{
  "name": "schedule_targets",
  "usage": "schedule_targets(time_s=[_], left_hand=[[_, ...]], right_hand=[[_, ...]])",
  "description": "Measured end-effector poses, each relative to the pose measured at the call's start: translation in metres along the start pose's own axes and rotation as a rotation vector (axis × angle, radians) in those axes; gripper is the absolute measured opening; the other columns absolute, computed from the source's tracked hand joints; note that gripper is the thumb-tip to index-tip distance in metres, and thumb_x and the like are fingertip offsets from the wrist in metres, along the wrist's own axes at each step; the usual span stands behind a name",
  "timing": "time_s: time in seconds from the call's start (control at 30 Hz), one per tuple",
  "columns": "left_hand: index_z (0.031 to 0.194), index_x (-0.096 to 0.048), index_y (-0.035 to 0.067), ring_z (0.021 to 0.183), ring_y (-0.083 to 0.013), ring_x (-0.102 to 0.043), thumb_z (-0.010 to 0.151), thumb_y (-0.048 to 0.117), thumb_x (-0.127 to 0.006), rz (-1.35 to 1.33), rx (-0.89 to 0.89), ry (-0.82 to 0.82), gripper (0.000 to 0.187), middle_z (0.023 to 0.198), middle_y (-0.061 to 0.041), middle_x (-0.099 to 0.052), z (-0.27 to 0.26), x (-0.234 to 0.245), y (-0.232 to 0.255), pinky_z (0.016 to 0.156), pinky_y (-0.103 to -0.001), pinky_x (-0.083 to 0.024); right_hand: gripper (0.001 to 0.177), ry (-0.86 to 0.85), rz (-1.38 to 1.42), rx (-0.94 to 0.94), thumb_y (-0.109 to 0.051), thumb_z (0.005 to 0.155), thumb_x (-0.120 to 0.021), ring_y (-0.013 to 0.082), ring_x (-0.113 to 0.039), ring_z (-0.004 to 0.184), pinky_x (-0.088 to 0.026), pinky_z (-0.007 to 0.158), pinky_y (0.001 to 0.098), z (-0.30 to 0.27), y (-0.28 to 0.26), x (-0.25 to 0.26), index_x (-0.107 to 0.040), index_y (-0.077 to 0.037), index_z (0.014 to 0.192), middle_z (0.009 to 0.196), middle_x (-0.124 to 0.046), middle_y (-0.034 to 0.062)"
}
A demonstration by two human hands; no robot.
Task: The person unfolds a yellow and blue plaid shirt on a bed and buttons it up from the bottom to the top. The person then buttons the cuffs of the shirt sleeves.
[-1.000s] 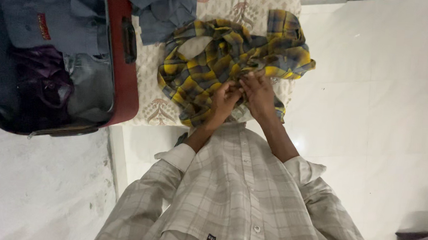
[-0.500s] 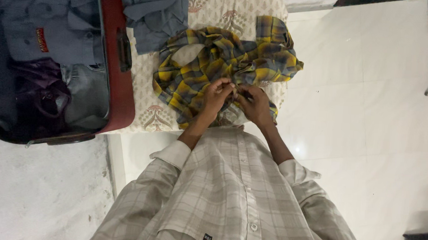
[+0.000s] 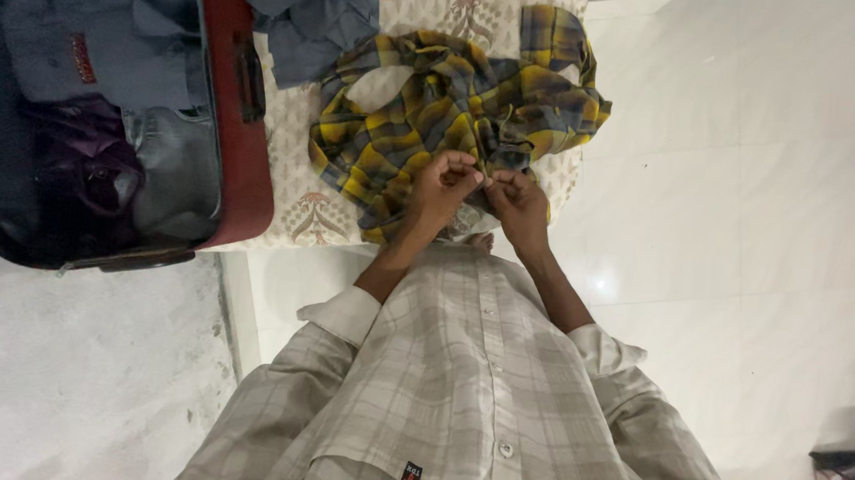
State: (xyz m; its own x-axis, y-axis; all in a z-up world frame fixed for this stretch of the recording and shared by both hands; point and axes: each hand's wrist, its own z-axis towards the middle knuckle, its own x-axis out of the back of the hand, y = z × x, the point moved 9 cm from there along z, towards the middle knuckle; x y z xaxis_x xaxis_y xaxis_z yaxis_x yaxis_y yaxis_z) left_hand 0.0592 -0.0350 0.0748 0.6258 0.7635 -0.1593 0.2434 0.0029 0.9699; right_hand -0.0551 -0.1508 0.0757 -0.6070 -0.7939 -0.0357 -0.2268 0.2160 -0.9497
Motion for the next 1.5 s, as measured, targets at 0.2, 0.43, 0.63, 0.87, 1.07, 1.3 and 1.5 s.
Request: schedule_targets(time_s=[0.2,0.43,0.63,0.87,1.07,1.3,1.5], left_hand=[[0.115,-0.067,0.002,0.091,-0.0163,-0.071,0.094,0.016,-0.077,0.313,-0.034,0.087,0.027,0.101,-0.007,-0.074,-0.030,0.020,0.013,0.084,-0.032,-0.058],[0.112,-0.068,0.002,0.088,-0.0163,-0.073,0.090,0.013,-0.075,0.469,0.016,0.124,0.026,0.097,-0.006,-0.076,-0.058,0.029,0.018,0.081,-0.031,-0.058],[0.110,-0.067,0.000,0.091,-0.0150,-0.071,0.089,0.014,-0.078,0.013,0.228,0.078,0.027,0.100,-0.009,-0.075,-0.063,0.023,-0.009,0.082,-0.029,-0.058],[0.110,-0.066,0.000,0.091,-0.0155,-0.071,0.088,0.009,-0.080,-0.232,0.209,0.134,0.028,0.098,-0.007,-0.073,-0.060,0.033,0.030,0.083,-0.030,-0.058],[0.109,-0.067,0.003,0.085,-0.0161,-0.068,0.090,0.004,-0.077,-0.294,0.168,0.241,0.021,0.094,-0.007,-0.071,-0.048,0.096,0.077,0.081,-0.029,-0.057],[0.111,-0.067,0.001,0.091,-0.0141,-0.066,0.093,-0.003,-0.070,-0.239,-0.025,0.175,0.019,0.099,-0.006,-0.069,-0.037,0.138,0.105,0.087,-0.029,-0.054],[0.103,-0.070,0.007,0.082,-0.0235,-0.070,0.085,0.011,-0.073,0.844,-0.038,-0.014,0.019,0.096,-0.011,-0.069,-0.067,0.137,0.052,0.073,-0.040,-0.057]], right_hand=[[0.017,-0.013,0.119,-0.096,-0.018,0.105,-0.069,0.0073,-0.054,0.078,-0.047,0.071,0.0259,-0.032,0.015,0.017,-0.064,-0.002,0.110,0.089,-0.063,-0.0006],[0.018,-0.036,0.050,-0.286,-0.028,0.102,-0.064,0.0080,-0.064,0.091,-0.054,0.085,0.0286,-0.068,0.031,0.025,-0.066,-0.011,0.108,0.098,-0.069,-0.0020],[0.018,-0.044,0.122,-0.266,-0.029,0.104,-0.063,0.0085,-0.065,0.096,-0.053,0.088,0.0301,-0.081,0.021,0.021,-0.066,-0.012,0.110,0.102,-0.070,-0.0022],[0.013,-0.074,0.552,-0.299,-0.025,0.103,-0.059,0.0109,-0.061,0.105,-0.050,0.085,0.0321,-0.088,-0.005,0.035,-0.061,-0.017,0.114,0.114,-0.067,-0.0028],[0.011,-0.056,0.615,-0.190,-0.025,0.110,-0.057,0.0140,-0.060,0.104,-0.048,0.086,0.0314,-0.097,-0.030,0.089,-0.060,-0.014,0.112,0.113,-0.067,0.0014],[0.013,-0.095,0.452,-0.166,-0.023,0.110,-0.054,0.0132,-0.059,0.103,-0.048,0.092,0.0335,-0.095,-0.049,0.103,-0.061,-0.011,0.110,0.111,-0.065,0.0007],[0.015,-0.116,0.349,-0.211,-0.021,0.110,-0.053,0.0122,-0.056,0.101,-0.046,0.092,0.0337,-0.087,-0.024,0.088,-0.063,-0.010,0.108,0.110,-0.065,0.0004]])
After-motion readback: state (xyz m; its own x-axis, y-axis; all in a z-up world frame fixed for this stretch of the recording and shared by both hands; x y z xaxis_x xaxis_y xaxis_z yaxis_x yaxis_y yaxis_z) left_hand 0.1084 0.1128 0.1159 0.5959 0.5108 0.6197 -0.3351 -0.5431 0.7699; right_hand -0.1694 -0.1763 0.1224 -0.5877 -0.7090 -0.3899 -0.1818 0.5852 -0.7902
